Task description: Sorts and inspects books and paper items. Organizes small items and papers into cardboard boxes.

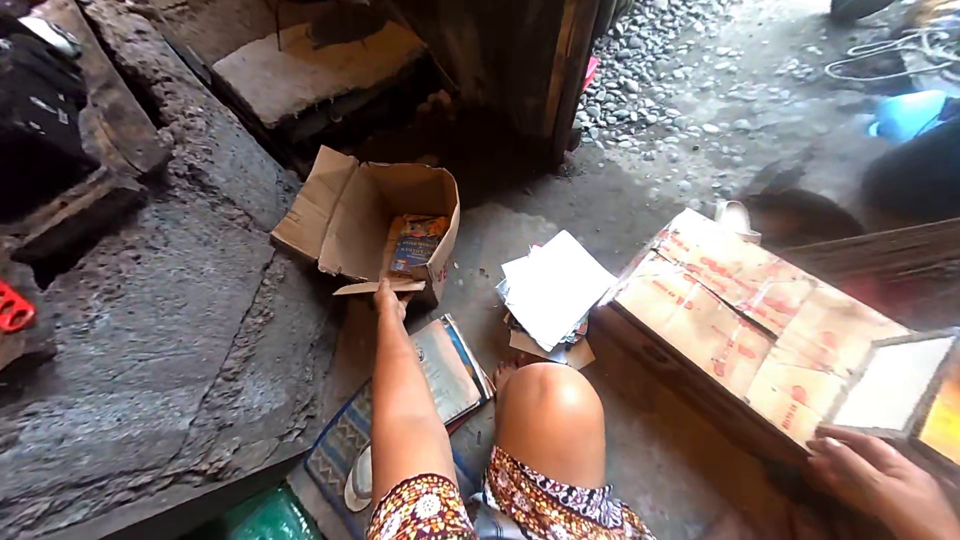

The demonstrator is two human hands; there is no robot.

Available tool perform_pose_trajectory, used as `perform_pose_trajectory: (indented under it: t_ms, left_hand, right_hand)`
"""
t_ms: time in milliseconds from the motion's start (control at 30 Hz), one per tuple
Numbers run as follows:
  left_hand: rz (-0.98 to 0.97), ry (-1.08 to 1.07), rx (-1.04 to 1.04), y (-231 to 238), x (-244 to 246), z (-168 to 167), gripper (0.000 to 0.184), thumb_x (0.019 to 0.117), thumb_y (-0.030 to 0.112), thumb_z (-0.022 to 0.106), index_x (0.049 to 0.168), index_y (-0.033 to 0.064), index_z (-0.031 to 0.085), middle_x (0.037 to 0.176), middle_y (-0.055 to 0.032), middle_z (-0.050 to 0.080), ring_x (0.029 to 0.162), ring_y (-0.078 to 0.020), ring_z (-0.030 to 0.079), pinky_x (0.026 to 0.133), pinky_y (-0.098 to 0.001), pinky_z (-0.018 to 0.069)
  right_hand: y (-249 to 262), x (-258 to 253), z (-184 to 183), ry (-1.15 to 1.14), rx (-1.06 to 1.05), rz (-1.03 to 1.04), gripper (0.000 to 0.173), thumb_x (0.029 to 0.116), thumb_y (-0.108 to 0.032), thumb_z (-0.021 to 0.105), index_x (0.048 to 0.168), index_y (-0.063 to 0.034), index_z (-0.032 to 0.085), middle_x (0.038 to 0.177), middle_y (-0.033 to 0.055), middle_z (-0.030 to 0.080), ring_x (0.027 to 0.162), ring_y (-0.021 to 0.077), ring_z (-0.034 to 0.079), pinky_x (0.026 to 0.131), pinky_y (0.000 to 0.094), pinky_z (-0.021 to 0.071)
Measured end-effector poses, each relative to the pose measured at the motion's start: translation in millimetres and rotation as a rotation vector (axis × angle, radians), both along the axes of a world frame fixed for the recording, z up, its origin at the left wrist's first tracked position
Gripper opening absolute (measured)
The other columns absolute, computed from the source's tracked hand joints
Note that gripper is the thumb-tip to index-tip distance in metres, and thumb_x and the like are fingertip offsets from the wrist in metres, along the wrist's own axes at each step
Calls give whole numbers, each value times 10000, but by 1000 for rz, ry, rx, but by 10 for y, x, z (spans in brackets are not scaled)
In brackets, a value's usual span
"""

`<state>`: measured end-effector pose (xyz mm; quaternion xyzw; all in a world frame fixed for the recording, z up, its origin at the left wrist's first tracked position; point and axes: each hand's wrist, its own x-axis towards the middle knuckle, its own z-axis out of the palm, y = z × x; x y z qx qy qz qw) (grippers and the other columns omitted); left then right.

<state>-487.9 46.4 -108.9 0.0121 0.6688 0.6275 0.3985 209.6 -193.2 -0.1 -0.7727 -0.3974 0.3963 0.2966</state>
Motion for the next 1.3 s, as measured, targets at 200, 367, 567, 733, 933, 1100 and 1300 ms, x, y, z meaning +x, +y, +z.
perform_pose_trajectory:
  t_ms: [200, 367, 567, 733, 933, 1100, 1300]
  left_hand:
    - [-356, 637, -341, -861, 150, -731, 693, 1080, 411, 484, 1564, -48, 296, 1530, -312, 426, 1416, -413, 452, 1168, -538, 385]
    - [-524, 481, -977, -1919, 538, -1260, 822, 870, 330, 789, 1457, -105, 414, 1450, -334, 481, 1339, -436, 514, 1087, -547, 460]
    - [-598, 377, -949, -2218, 527, -1492, 815, 848, 340, 826, 1442, -73, 451, 1372, -312, 563, 1290, -417, 566, 1062, -555, 478]
    - [-685, 460, -1050, -2088, 549, -1312, 790, 798, 333, 849, 1381, -85, 518, 1343, -284, 600, 1261, -392, 598, 1038, -543, 503]
    - [-525, 557, -1102, -2066, 709, -1294, 796, 816, 264, 833, 1460, -22, 461, 1484, -294, 456, 1340, -416, 513, 1061, -513, 485]
    - [-408, 654, -841, -2091, 970, -1083, 631, 893, 65, 685, 1458, 13, 409, 1312, -270, 618, 1197, -410, 640, 949, -581, 546]
    - [-385, 607, -441, -1964, 1006, -518, 543, 875, -8, 713, 1364, -66, 486, 1292, -291, 602, 1192, -405, 612, 998, -575, 509]
  right_hand:
    - [67, -101, -58, -108, -138, 124, 403, 1054, -184, 520, 1374, 60, 524, 1122, 228, 667, 868, 223, 699, 815, 417, 592]
    - [110, -41, -182, -320, -342, 302, 381, 1053, -197, 533, 1368, 13, 578, 1241, 286, 658, 1135, 419, 657, 1001, 608, 492]
    - [151, -69, -230, -398, -409, 422, 383, 1055, -222, 542, 1380, -26, 592, 1283, 258, 657, 1216, 425, 626, 1048, 638, 458]
    - [117, -92, -203, -415, -414, 439, 397, 1063, -228, 544, 1405, -27, 570, 1284, 265, 655, 1219, 427, 626, 1055, 629, 458]
    - [9, -80, -178, -393, -462, 448, 418, 1061, -224, 554, 1431, -28, 549, 1300, 261, 651, 1234, 428, 619, 1068, 630, 446]
    - [-46, -58, -124, -401, -448, 460, 414, 1060, -240, 554, 1423, -40, 560, 1303, 255, 650, 1235, 432, 615, 1064, 641, 445]
    - [-63, -24, -91, -400, -396, 453, 402, 1056, -221, 559, 1404, -22, 572, 1288, 270, 652, 1223, 449, 618, 1058, 649, 446]
